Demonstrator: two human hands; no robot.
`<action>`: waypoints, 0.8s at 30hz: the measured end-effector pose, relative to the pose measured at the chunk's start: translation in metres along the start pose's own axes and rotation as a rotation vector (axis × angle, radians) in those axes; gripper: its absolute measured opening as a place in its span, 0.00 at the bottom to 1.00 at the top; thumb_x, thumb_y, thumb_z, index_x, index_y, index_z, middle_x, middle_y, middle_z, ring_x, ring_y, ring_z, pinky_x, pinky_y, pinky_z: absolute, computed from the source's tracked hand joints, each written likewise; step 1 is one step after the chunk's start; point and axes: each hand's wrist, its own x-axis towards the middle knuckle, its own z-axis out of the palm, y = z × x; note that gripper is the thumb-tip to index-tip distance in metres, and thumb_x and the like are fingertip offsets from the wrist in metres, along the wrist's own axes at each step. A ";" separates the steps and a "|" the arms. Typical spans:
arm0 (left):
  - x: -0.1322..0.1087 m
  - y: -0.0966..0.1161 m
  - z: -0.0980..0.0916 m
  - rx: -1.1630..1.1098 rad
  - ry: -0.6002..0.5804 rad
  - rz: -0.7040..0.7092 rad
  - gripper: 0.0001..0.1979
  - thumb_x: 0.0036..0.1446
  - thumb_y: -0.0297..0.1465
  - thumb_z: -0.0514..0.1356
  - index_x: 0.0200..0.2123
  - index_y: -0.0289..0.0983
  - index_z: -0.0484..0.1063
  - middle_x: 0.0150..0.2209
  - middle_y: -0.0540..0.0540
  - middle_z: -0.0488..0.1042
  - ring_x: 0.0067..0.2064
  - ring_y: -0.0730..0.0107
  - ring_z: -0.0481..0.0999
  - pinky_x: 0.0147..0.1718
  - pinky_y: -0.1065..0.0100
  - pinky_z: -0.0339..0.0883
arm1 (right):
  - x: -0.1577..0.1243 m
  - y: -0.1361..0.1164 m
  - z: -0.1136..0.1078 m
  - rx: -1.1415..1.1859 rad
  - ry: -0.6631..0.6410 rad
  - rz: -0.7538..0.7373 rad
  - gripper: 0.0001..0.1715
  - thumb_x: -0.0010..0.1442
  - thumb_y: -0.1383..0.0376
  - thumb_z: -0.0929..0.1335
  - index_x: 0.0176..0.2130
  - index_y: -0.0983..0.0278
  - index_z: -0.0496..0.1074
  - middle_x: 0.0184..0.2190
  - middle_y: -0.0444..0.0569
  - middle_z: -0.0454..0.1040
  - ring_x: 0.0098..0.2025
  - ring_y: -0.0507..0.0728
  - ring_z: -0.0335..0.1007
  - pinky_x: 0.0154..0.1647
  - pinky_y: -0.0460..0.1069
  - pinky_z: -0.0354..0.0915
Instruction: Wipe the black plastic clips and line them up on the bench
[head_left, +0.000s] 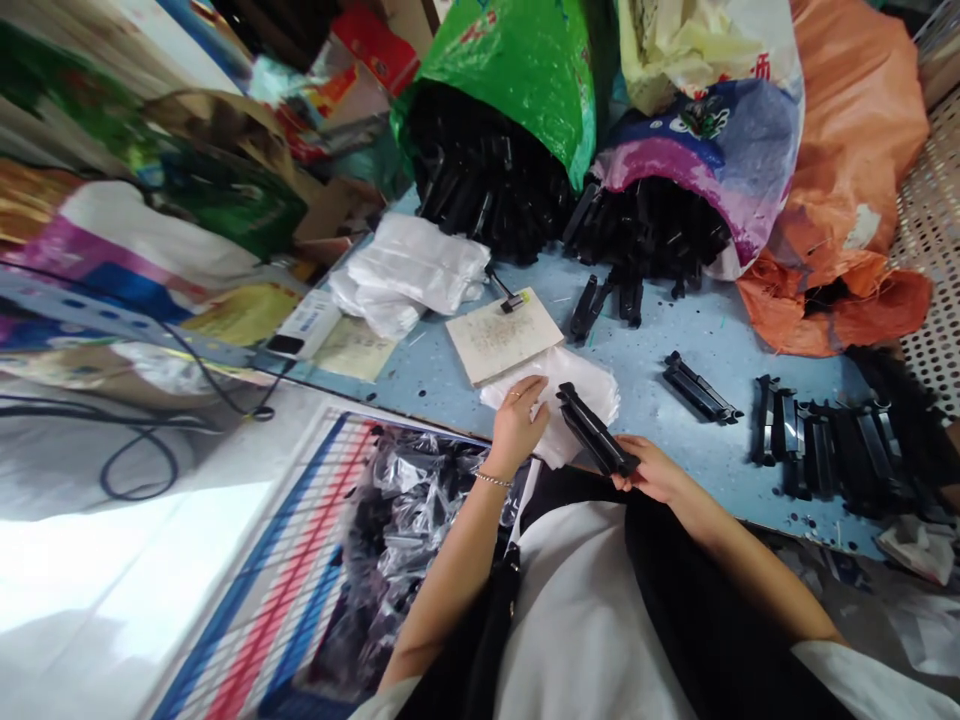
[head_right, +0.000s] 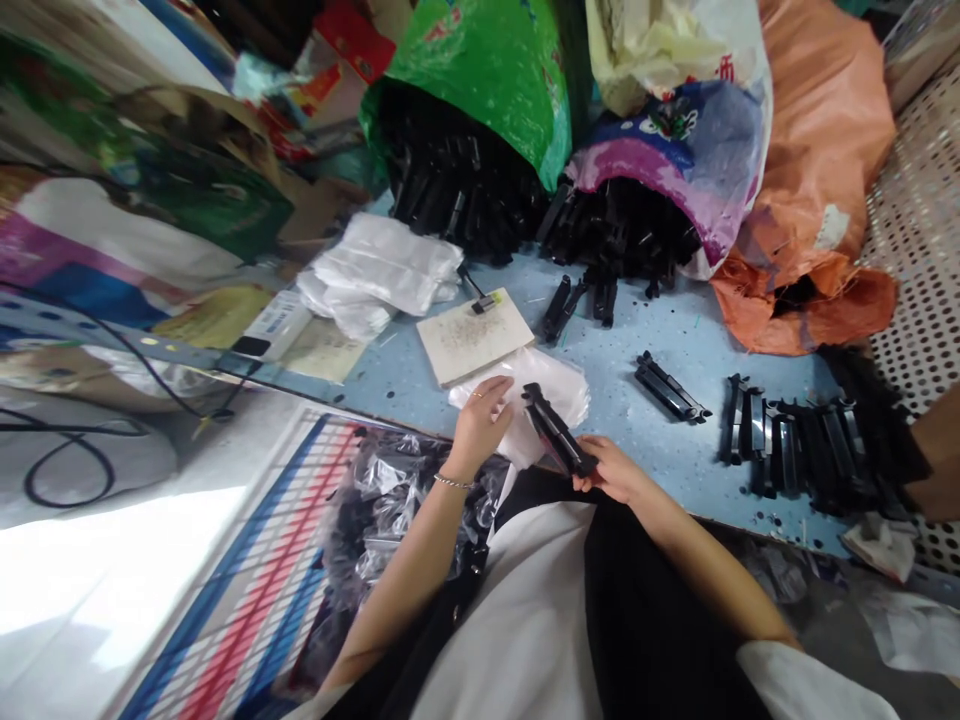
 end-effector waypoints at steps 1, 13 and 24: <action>0.001 0.001 0.002 0.019 0.031 -0.011 0.15 0.62 0.27 0.58 0.51 0.37 0.75 0.53 0.38 0.76 0.54 0.58 0.76 0.52 0.57 0.75 | 0.001 0.002 -0.001 0.009 0.004 0.003 0.24 0.49 0.48 0.75 0.31 0.64 0.70 0.16 0.42 0.69 0.17 0.50 0.64 0.16 0.44 0.56; -0.007 0.002 -0.016 0.166 0.101 0.154 0.26 0.64 0.21 0.48 0.63 0.39 0.67 0.60 0.37 0.71 0.62 0.59 0.72 0.61 0.60 0.69 | 0.037 0.010 0.018 0.575 -0.345 0.299 0.13 0.66 0.66 0.61 0.42 0.69 0.72 0.30 0.48 0.75 0.18 0.46 0.48 0.12 0.39 0.51; -0.054 0.066 -0.010 -0.027 -0.192 0.503 0.32 0.65 0.24 0.53 0.71 0.37 0.51 0.60 0.33 0.69 0.62 0.55 0.71 0.59 0.54 0.72 | 0.028 0.010 0.047 -0.187 0.300 -0.432 0.12 0.59 0.55 0.69 0.34 0.61 0.69 0.26 0.41 0.68 0.27 0.51 0.65 0.26 0.45 0.65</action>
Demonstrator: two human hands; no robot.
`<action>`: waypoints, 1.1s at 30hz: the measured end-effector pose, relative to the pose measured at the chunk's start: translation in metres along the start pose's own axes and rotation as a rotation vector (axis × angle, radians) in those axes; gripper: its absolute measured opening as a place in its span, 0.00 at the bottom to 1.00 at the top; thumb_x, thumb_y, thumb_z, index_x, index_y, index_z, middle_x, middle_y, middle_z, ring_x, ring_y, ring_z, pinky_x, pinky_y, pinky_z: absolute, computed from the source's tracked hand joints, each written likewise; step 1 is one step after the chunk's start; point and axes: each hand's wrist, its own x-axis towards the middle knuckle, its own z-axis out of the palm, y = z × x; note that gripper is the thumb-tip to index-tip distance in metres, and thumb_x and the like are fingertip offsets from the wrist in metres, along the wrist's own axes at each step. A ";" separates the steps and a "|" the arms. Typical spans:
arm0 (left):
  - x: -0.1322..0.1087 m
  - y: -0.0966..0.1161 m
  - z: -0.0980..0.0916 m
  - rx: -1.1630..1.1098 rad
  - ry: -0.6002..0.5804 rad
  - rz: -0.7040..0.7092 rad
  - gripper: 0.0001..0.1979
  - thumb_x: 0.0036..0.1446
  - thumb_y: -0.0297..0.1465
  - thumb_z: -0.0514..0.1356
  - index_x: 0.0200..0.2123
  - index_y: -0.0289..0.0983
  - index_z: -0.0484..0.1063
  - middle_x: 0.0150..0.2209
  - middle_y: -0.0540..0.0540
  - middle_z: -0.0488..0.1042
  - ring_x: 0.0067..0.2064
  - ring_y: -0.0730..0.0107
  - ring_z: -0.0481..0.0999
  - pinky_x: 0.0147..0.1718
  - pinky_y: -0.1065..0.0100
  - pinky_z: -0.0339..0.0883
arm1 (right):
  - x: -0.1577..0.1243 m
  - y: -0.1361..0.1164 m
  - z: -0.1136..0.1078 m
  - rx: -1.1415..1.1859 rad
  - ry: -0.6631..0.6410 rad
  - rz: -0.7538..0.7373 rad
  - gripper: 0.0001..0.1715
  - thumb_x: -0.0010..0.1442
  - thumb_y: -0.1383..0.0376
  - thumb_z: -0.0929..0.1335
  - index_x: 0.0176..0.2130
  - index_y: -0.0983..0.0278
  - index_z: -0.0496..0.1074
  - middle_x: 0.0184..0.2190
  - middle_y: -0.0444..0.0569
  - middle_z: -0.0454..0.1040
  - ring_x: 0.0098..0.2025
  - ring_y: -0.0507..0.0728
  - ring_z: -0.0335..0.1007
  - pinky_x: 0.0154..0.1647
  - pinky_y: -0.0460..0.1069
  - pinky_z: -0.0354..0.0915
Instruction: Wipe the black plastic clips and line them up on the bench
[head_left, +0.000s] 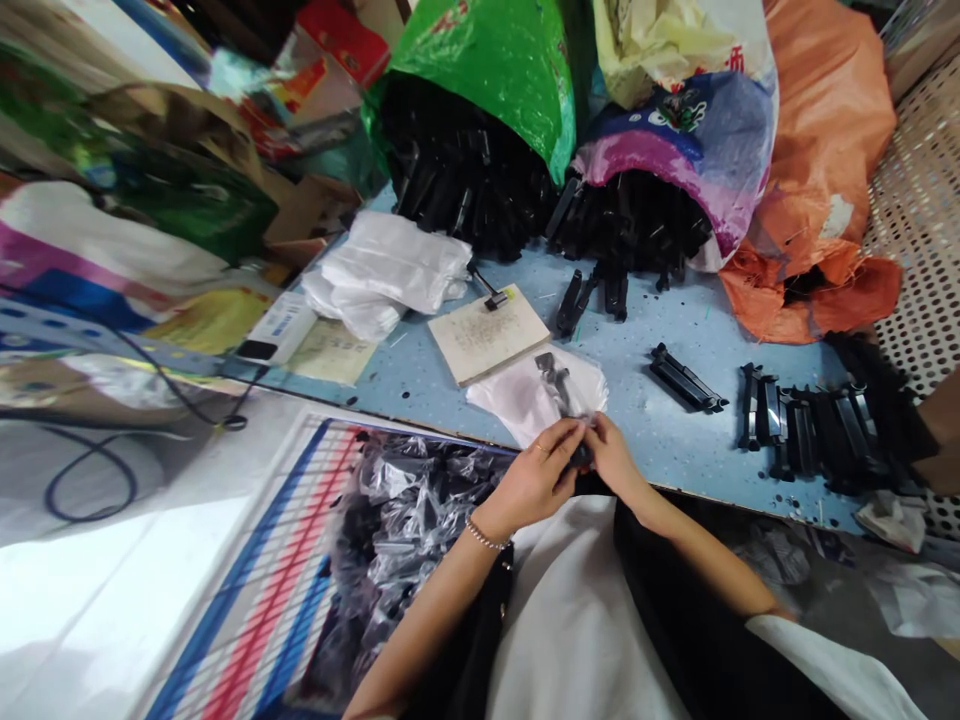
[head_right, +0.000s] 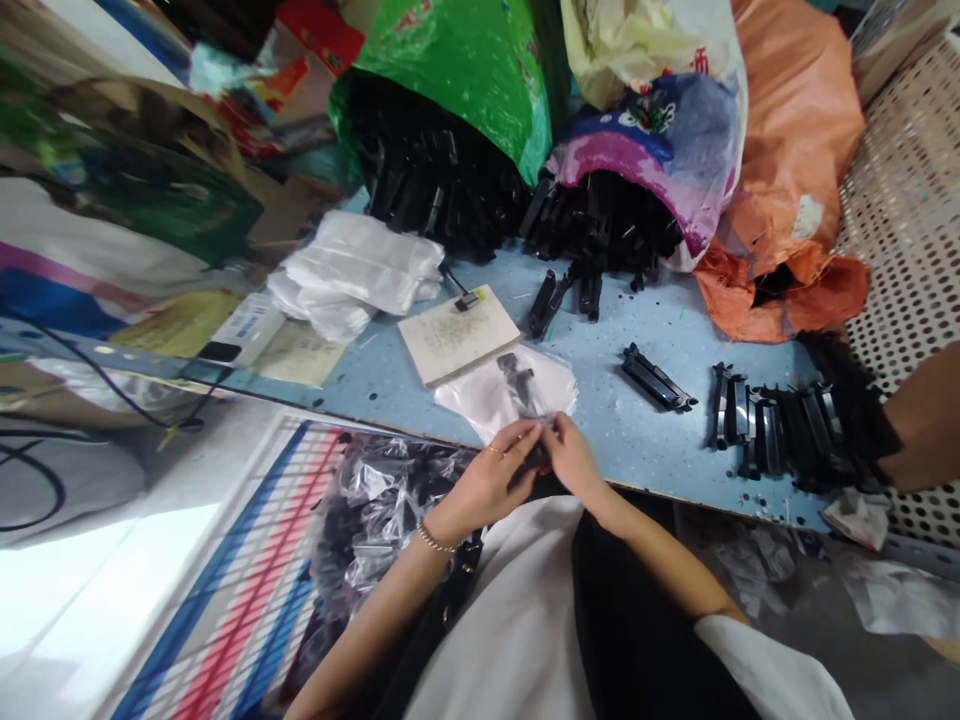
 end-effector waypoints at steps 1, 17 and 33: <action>-0.002 0.007 -0.011 -0.003 -0.016 0.002 0.33 0.65 0.26 0.55 0.71 0.39 0.52 0.59 0.34 0.70 0.60 0.54 0.73 0.58 0.53 0.73 | -0.010 -0.005 0.001 -0.080 -0.044 -0.059 0.12 0.61 0.55 0.68 0.35 0.61 0.70 0.29 0.42 0.70 0.30 0.52 0.67 0.31 0.47 0.67; -0.013 -0.031 -0.042 -0.129 -0.366 -0.613 0.11 0.65 0.31 0.57 0.45 0.37 0.77 0.42 0.44 0.79 0.44 0.62 0.80 0.46 0.63 0.74 | 0.045 -0.023 -0.138 -1.319 0.191 -0.410 0.27 0.61 0.74 0.58 0.52 0.63 0.76 0.50 0.58 0.68 0.49 0.64 0.67 0.53 0.58 0.66; 0.040 -0.079 0.020 -0.462 0.033 -0.889 0.07 0.55 0.34 0.63 0.29 0.36 0.73 0.23 0.52 0.72 0.25 0.73 0.70 0.26 0.72 0.61 | 0.012 0.000 -0.121 0.113 0.059 0.126 0.18 0.54 0.51 0.70 0.38 0.62 0.74 0.29 0.46 0.76 0.30 0.56 0.72 0.30 0.50 0.68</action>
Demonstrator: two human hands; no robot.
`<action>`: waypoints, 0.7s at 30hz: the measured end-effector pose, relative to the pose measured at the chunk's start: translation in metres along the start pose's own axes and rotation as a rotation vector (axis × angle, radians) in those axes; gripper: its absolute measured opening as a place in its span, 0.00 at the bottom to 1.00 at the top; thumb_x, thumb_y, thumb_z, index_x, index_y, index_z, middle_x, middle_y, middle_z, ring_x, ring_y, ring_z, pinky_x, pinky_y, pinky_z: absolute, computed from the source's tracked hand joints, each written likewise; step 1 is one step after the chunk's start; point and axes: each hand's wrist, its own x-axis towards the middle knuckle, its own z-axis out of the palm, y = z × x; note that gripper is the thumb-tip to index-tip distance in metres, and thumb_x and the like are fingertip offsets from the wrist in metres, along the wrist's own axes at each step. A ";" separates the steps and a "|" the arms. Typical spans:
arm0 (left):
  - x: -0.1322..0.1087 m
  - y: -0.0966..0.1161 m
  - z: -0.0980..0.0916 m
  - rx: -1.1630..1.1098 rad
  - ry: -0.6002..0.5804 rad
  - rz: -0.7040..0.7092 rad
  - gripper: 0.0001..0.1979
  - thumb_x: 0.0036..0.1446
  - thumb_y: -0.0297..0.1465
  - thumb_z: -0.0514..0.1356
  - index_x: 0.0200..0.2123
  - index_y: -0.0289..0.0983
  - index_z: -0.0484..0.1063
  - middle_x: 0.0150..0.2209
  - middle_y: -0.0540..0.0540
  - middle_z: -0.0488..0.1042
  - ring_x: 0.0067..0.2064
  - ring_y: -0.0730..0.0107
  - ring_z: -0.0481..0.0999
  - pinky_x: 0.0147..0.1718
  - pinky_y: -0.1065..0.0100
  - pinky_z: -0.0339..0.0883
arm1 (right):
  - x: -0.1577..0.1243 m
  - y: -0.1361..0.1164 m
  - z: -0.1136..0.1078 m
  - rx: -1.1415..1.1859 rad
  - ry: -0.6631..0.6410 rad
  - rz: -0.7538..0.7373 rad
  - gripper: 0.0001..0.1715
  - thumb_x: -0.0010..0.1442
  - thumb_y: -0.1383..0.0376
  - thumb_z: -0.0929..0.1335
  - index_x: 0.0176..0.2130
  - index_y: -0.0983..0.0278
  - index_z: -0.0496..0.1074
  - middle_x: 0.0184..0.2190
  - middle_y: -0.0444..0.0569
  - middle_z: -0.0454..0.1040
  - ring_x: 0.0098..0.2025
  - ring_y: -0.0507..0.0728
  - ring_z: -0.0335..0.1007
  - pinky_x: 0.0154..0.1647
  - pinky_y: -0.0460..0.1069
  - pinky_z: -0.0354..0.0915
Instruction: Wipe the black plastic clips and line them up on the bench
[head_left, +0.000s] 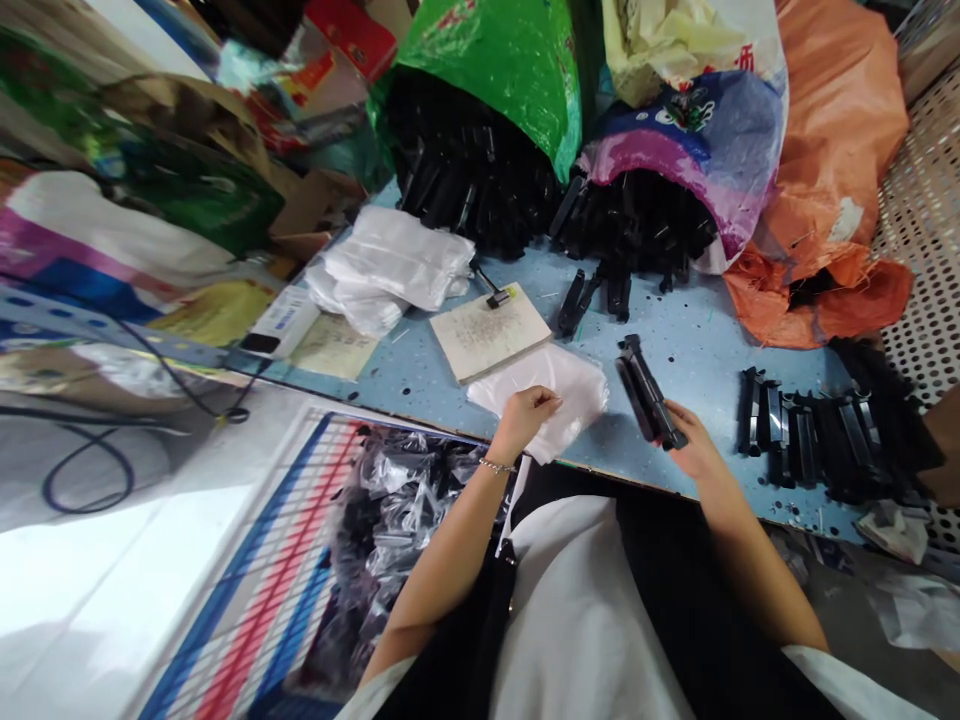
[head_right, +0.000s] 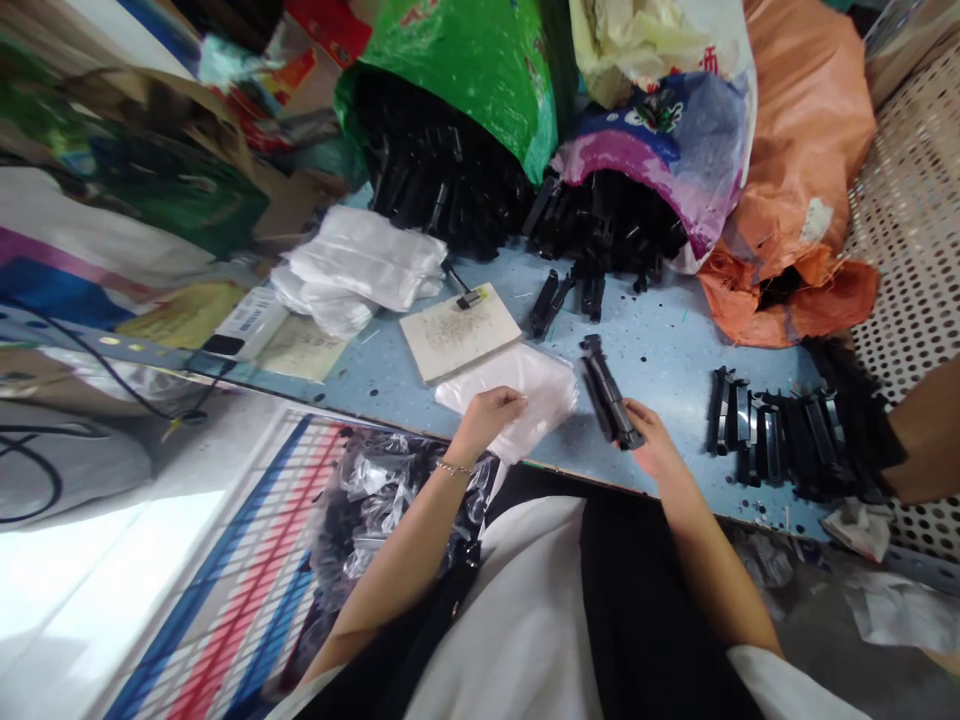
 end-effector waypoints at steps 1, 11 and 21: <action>0.000 0.000 0.000 0.002 0.014 0.014 0.04 0.55 0.31 0.62 0.31 0.35 0.74 0.24 0.52 0.73 0.26 0.72 0.71 0.27 0.71 0.64 | -0.005 0.007 0.011 0.154 -0.111 0.100 0.18 0.53 0.52 0.72 0.37 0.62 0.74 0.27 0.46 0.76 0.28 0.55 0.72 0.27 0.49 0.68; -0.032 0.004 -0.009 0.614 0.115 0.536 0.28 0.64 0.23 0.52 0.66 0.35 0.60 0.62 0.35 0.68 0.60 0.58 0.73 0.55 0.61 0.73 | -0.012 0.031 0.060 0.755 -0.488 0.643 0.13 0.65 0.71 0.62 0.48 0.71 0.71 0.30 0.47 0.73 0.21 0.45 0.59 0.12 0.35 0.57; -0.037 -0.015 -0.001 0.346 0.181 0.445 0.37 0.59 0.22 0.57 0.70 0.41 0.52 0.65 0.32 0.61 0.36 0.72 0.78 0.43 0.63 0.78 | -0.026 0.027 0.073 1.017 -0.554 0.502 0.12 0.69 0.72 0.59 0.49 0.69 0.68 0.28 0.40 0.63 0.18 0.43 0.52 0.10 0.32 0.51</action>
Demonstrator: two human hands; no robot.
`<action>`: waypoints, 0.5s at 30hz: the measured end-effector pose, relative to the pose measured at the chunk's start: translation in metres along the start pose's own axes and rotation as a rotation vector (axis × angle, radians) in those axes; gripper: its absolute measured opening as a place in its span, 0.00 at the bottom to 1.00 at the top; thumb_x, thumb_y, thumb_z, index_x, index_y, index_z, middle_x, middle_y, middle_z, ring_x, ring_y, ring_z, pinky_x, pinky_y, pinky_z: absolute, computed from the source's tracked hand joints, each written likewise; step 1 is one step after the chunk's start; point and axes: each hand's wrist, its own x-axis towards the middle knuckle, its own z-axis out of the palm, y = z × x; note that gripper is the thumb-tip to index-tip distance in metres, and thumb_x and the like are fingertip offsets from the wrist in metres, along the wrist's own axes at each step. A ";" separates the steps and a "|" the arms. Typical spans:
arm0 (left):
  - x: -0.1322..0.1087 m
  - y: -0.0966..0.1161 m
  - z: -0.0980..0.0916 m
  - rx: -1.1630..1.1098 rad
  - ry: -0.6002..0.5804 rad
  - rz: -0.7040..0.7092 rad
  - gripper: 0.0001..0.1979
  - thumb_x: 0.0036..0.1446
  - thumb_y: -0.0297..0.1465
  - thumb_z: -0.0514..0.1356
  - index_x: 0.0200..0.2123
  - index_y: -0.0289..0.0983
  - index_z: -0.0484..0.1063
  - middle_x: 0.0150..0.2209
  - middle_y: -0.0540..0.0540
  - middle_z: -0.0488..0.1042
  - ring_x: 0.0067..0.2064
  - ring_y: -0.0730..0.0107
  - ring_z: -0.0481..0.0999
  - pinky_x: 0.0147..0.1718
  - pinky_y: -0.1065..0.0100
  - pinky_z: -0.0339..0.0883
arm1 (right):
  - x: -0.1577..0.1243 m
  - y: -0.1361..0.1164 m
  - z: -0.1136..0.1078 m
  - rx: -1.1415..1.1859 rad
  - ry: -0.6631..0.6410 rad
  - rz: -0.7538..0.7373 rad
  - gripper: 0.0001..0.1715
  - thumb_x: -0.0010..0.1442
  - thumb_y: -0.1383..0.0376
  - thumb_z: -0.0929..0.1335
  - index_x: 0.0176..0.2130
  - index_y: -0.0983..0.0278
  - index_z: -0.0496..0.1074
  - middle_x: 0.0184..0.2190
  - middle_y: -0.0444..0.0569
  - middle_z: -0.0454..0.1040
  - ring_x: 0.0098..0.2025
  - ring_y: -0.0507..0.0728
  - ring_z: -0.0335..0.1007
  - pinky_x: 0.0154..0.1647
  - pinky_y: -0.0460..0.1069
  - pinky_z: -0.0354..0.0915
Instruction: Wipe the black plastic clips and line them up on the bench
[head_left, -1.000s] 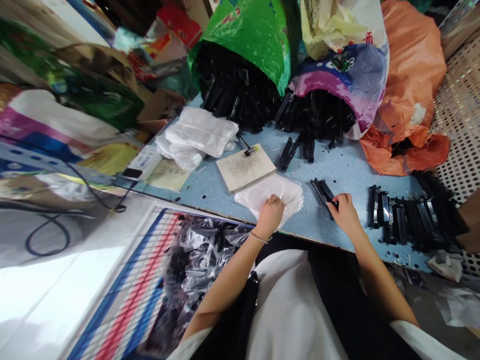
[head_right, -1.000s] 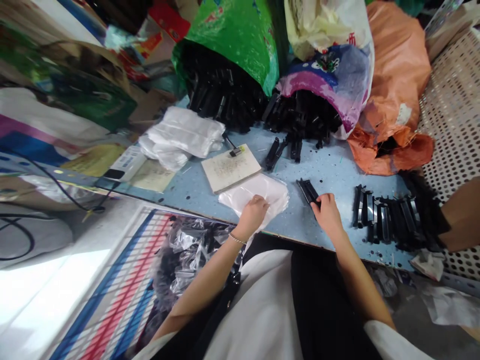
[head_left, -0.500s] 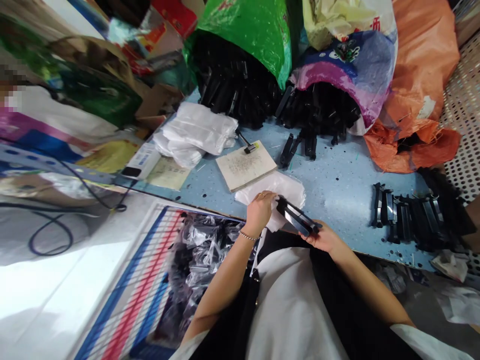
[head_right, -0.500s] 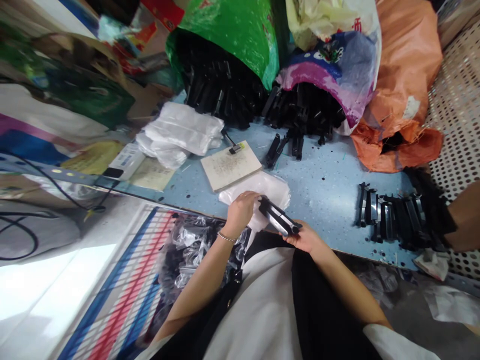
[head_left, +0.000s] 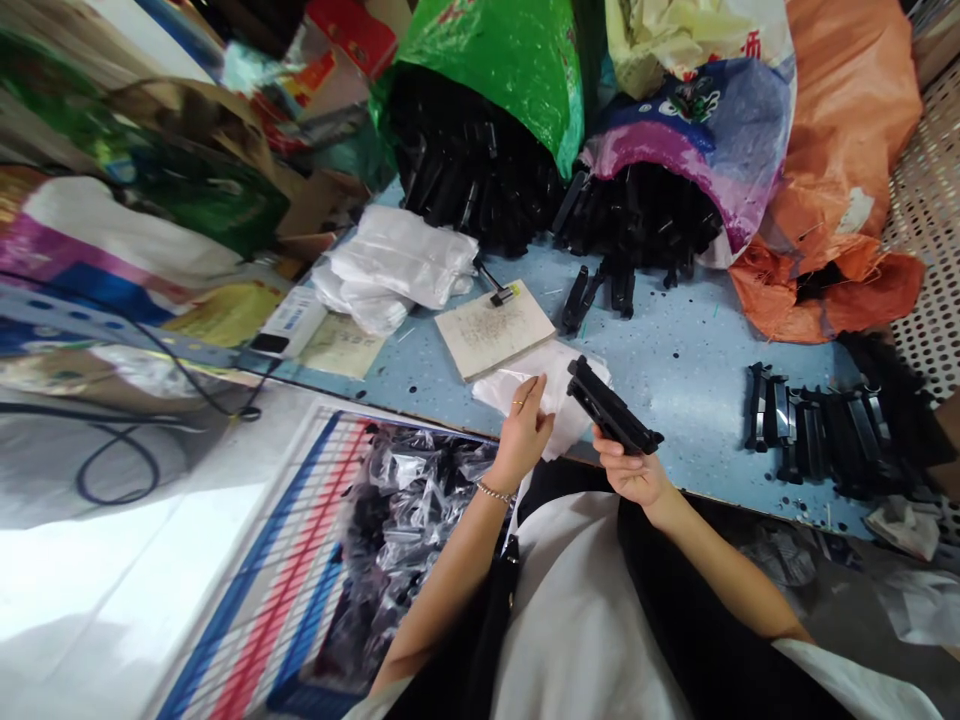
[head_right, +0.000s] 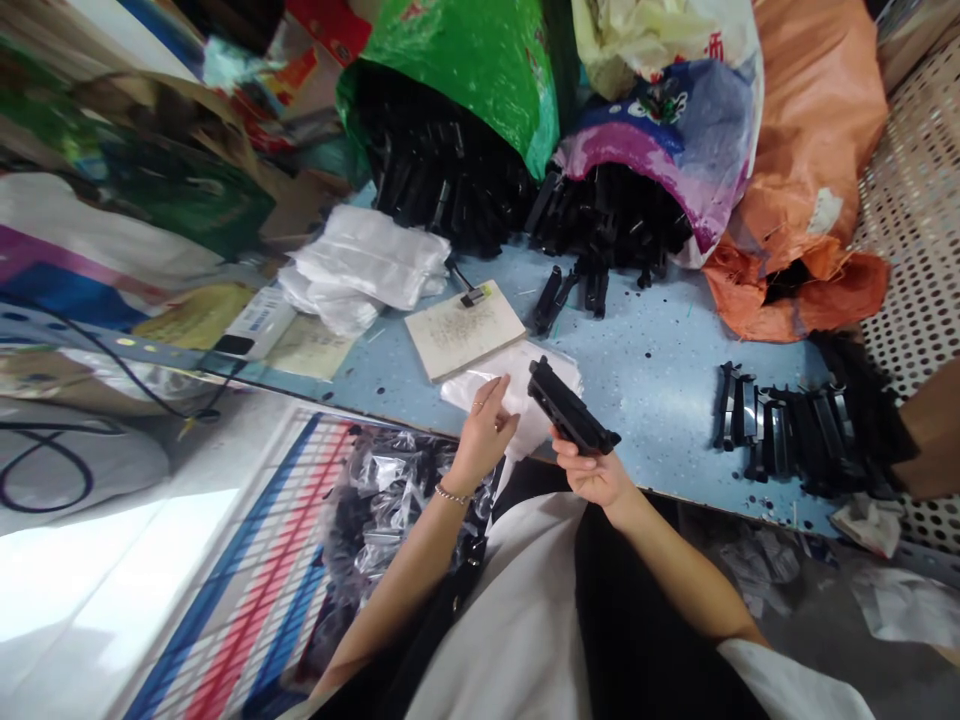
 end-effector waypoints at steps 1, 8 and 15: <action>0.001 -0.001 0.001 -0.031 -0.006 -0.005 0.38 0.59 0.21 0.57 0.71 0.41 0.51 0.66 0.32 0.61 0.33 0.76 0.76 0.41 0.63 0.78 | 0.001 0.001 -0.001 0.000 0.001 0.028 0.12 0.69 0.73 0.60 0.49 0.70 0.69 0.28 0.40 0.64 0.18 0.43 0.52 0.10 0.32 0.51; 0.000 0.012 -0.003 0.046 -0.030 0.000 0.40 0.61 0.23 0.56 0.73 0.41 0.44 0.69 0.30 0.56 0.42 0.67 0.80 0.46 0.61 0.78 | 0.013 0.000 -0.006 -0.139 0.055 0.101 0.14 0.67 0.71 0.59 0.47 0.67 0.69 0.29 0.42 0.68 0.21 0.44 0.55 0.12 0.33 0.54; -0.029 0.041 0.006 0.096 -0.309 0.412 0.38 0.65 0.19 0.45 0.74 0.42 0.36 0.70 0.35 0.57 0.68 0.59 0.65 0.62 0.60 0.68 | 0.028 0.000 0.000 -0.835 0.387 -0.353 0.07 0.58 0.62 0.70 0.32 0.62 0.68 0.22 0.40 0.66 0.22 0.49 0.57 0.20 0.42 0.56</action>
